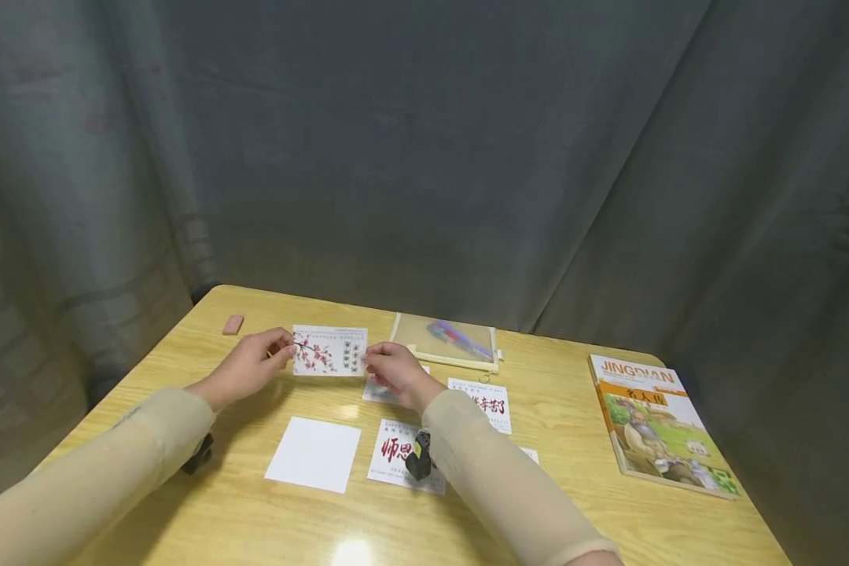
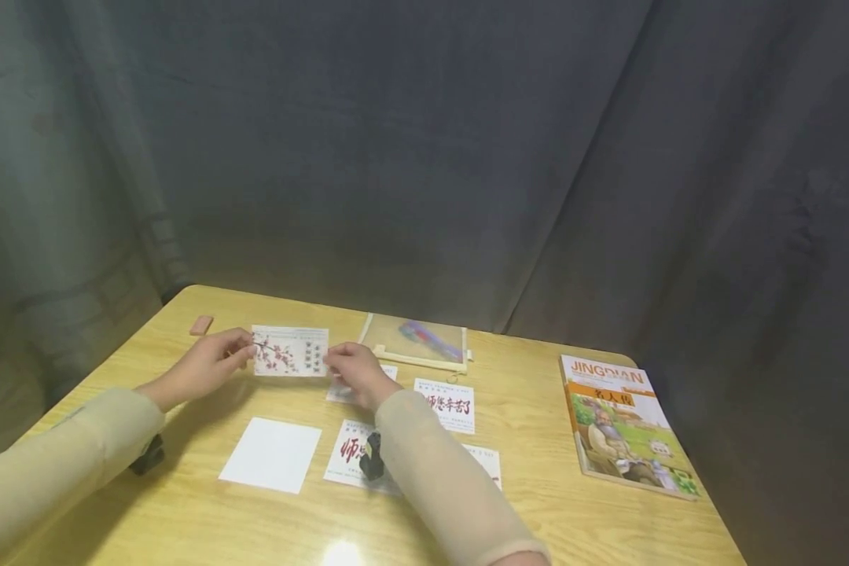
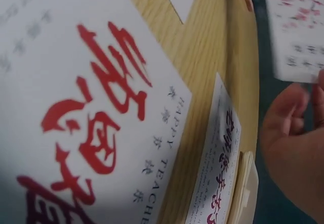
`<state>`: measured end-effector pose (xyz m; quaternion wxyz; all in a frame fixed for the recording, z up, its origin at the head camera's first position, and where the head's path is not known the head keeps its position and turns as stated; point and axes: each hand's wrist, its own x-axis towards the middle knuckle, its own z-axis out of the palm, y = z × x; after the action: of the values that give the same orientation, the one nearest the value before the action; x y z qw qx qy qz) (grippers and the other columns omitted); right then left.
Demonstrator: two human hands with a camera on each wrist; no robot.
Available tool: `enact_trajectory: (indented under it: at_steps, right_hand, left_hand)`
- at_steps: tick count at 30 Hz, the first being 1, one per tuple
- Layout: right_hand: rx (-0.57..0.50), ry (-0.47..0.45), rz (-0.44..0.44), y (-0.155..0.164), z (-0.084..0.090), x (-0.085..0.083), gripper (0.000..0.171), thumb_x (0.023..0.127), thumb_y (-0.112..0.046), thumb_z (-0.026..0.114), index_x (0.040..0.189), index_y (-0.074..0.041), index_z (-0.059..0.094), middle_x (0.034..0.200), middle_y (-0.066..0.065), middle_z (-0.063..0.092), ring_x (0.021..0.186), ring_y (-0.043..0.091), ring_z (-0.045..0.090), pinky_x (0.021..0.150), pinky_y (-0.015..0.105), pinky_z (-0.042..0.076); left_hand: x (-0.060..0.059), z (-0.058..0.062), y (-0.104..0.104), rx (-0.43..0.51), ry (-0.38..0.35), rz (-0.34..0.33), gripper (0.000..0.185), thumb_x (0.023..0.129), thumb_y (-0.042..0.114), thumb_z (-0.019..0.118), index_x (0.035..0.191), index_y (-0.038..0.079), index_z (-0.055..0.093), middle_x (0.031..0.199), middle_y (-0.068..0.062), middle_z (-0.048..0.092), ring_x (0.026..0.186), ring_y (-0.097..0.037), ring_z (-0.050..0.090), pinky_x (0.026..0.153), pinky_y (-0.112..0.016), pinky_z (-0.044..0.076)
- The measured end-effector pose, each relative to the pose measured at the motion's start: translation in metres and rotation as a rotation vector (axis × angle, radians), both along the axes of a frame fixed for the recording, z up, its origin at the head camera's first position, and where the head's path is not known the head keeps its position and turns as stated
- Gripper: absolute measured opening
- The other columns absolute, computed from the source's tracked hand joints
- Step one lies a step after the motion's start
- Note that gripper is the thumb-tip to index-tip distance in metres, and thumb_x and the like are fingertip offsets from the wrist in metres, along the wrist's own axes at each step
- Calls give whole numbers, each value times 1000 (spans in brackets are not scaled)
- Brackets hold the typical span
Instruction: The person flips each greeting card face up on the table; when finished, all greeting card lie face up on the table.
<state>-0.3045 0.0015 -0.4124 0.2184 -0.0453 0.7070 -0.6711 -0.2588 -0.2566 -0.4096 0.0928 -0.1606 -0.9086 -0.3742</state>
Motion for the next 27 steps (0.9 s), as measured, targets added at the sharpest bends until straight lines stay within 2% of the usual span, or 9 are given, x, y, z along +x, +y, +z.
enact_trajectory:
  at_steps: [4, 8, 11, 15, 18, 22, 25, 27]
  right_hand:
    - [65, 72, 12, 2, -3, 0, 9, 96, -10, 59, 101, -3, 59, 92, 4, 61, 92, 28, 61, 78, 35, 52]
    - [79, 94, 38, 4, -4, 2, 8, 96, -9, 58, 101, -3, 59, 93, 4, 62, 96, 32, 62, 81, 38, 51]
    - [130, 131, 85, 5, -5, 4, 9, 96, -11, 58, 101, -4, 61, 91, 4, 62, 89, 29, 61, 77, 36, 50]
    - [193, 180, 150, 5, -4, 9, 13, 96, -13, 59, 104, -4, 64, 90, 3, 62, 86, 28, 59, 76, 37, 50]
    - [196, 195, 173, 2, -1, 12, 16, 96, -15, 60, 106, -3, 65, 91, 3, 63, 92, 29, 60, 82, 41, 51]
    - [183, 193, 176, 0, 1, 14, 17, 96, -16, 60, 106, -3, 65, 92, 5, 63, 98, 31, 60, 86, 45, 50]
    - [151, 169, 161, 0, 1, 15, 16, 96, -15, 59, 102, -1, 63, 93, 7, 65, 100, 33, 61, 86, 45, 50]
    - [130, 145, 151, 2, 0, 14, 14, 96, -15, 60, 100, -1, 62, 94, 8, 65, 98, 32, 63, 85, 42, 52]
  left_hand:
    - [-2, 3, 3, 132, -82, -21, 13, 100, 12, 53, 96, 0, 56, 82, -11, 60, 76, -30, 59, 57, -29, 45]
    - [-4, 5, 4, 163, -104, 15, 23, 98, 14, 57, 111, -4, 51, 96, -15, 59, 87, -30, 57, 68, -31, 48]
    - [-6, 11, 7, 78, -56, 33, 40, 96, 18, 60, 126, -4, 46, 107, -16, 57, 95, -27, 55, 76, -36, 47]
    - [-10, 23, 19, -71, -33, -48, 51, 94, 19, 64, 137, 0, 44, 114, -18, 58, 100, -29, 58, 79, -43, 49]
    - [-15, 29, 27, -132, -55, -117, 49, 94, 15, 62, 139, 3, 47, 111, -13, 61, 96, -25, 59, 76, -40, 51]
    - [-20, 32, 32, -154, -77, -124, 35, 95, 8, 58, 130, 4, 58, 98, -6, 63, 85, -19, 58, 73, -36, 48]
    - [-21, 32, 29, -89, -108, -82, 26, 96, 7, 56, 122, 2, 60, 93, -7, 63, 84, -21, 57, 74, -37, 47]
    - [-20, 32, 26, 12, -149, -44, 23, 98, 8, 54, 119, 0, 57, 95, -9, 63, 86, -24, 58, 74, -40, 49]
